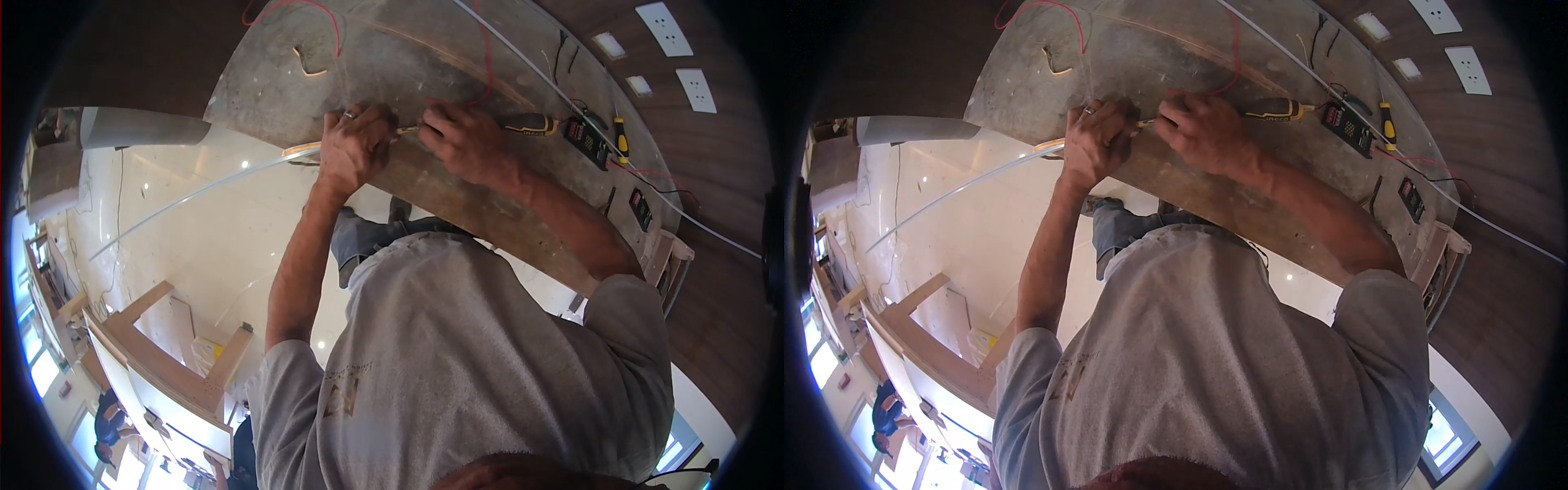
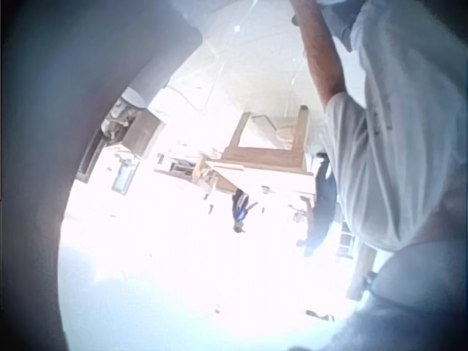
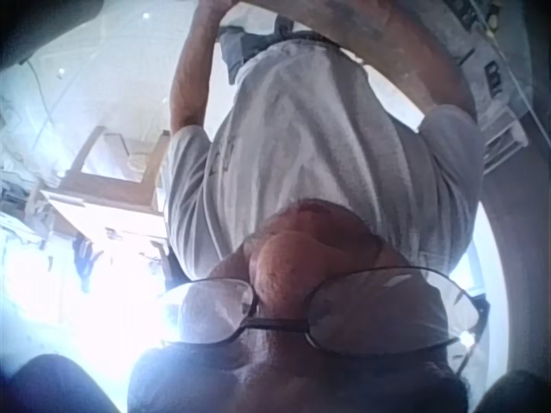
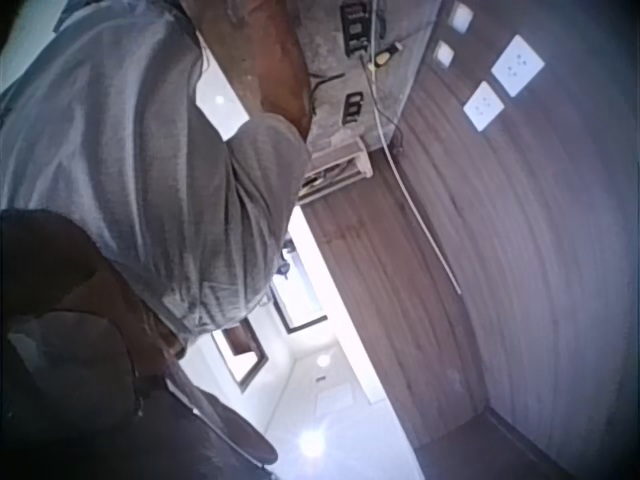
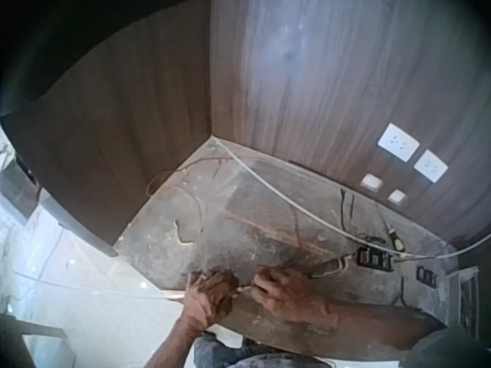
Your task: The person wires an LED strip by hand, pressing the strip into a channel and using pliers to work with the wiring at the end of the strip.
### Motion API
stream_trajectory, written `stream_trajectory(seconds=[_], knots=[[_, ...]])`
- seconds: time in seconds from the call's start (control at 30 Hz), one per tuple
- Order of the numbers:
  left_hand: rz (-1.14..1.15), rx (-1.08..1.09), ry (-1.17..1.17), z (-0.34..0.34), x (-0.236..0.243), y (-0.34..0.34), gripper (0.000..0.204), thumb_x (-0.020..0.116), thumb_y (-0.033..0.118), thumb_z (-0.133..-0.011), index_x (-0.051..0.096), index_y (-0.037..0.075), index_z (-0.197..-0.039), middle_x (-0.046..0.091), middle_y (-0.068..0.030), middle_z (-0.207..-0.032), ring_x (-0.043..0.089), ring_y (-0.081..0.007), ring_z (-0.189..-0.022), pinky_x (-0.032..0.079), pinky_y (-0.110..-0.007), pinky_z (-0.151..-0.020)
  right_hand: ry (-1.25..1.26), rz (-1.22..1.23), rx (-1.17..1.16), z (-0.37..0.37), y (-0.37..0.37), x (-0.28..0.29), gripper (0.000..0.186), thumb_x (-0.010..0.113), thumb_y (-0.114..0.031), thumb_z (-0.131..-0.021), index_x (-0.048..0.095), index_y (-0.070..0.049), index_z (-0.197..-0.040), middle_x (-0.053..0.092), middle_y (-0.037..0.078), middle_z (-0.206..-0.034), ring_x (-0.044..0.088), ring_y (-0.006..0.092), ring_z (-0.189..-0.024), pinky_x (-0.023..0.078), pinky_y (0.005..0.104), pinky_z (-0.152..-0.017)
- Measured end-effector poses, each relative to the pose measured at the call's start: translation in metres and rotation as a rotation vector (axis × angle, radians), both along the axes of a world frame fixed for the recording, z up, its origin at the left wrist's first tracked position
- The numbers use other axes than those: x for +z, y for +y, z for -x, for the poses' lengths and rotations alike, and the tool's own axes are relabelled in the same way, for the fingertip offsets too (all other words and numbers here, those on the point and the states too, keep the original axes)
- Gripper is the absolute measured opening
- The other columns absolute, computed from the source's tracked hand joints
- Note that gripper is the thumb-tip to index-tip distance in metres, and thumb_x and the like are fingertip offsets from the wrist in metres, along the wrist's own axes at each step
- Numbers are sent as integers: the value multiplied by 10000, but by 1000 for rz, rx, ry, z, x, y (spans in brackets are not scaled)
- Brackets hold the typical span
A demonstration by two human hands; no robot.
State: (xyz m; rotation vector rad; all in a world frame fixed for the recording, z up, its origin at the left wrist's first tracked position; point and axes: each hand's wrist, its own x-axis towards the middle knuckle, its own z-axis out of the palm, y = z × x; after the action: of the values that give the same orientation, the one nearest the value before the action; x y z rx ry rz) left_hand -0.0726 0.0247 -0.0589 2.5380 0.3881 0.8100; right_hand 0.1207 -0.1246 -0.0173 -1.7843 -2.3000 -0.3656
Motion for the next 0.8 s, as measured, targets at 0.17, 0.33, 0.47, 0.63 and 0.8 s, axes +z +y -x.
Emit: stream_trajectory(seconds=[0.17,0.33,0.47,0.63,0.8], knots=[[7,-17,-4,1,-1,0,181,770,85,-736,721,192,-873,730,54,-1085,678,-221,-955,431,-420,-823,51,-40,-19,-7,1,-11,138,668,-146,-835,664,-124,-971,655,69,-1084,715,260,-946,599,400,-740],[22,-12,3,1,0,1,171,785,86,-764,740,189,-893,758,20,-1107,695,-242,-950,434,-422,-816,334,135,-48,-23,2,-12,248,667,-21,-790,682,-90,-1027,681,74,-1114,729,318,-939,595,429,-759],[61,-11,15,2,5,0,196,777,74,-768,744,179,-931,752,4,-1145,684,-263,-978,433,-425,-837,313,206,7,-26,7,-2,207,662,-51,-800,645,-99,-1000,647,71,-1050,727,318,-880,598,447,-708],[128,-46,76,5,8,2,228,783,77,-779,737,158,-988,736,-15,-1155,667,-282,-1036,430,-442,-880,302,211,45,-28,13,0,179,661,-52,-803,628,-90,-974,629,74,-1023,726,299,-883,596,452,-698],[125,-26,56,4,8,1,229,790,79,-765,729,157,-971,729,-21,-1110,667,-290,-1012,436,-451,-883,272,263,106,-31,19,8,185,659,-48,-807,646,-74,-990,627,81,-1031,713,293,-930,590,431,-740]])
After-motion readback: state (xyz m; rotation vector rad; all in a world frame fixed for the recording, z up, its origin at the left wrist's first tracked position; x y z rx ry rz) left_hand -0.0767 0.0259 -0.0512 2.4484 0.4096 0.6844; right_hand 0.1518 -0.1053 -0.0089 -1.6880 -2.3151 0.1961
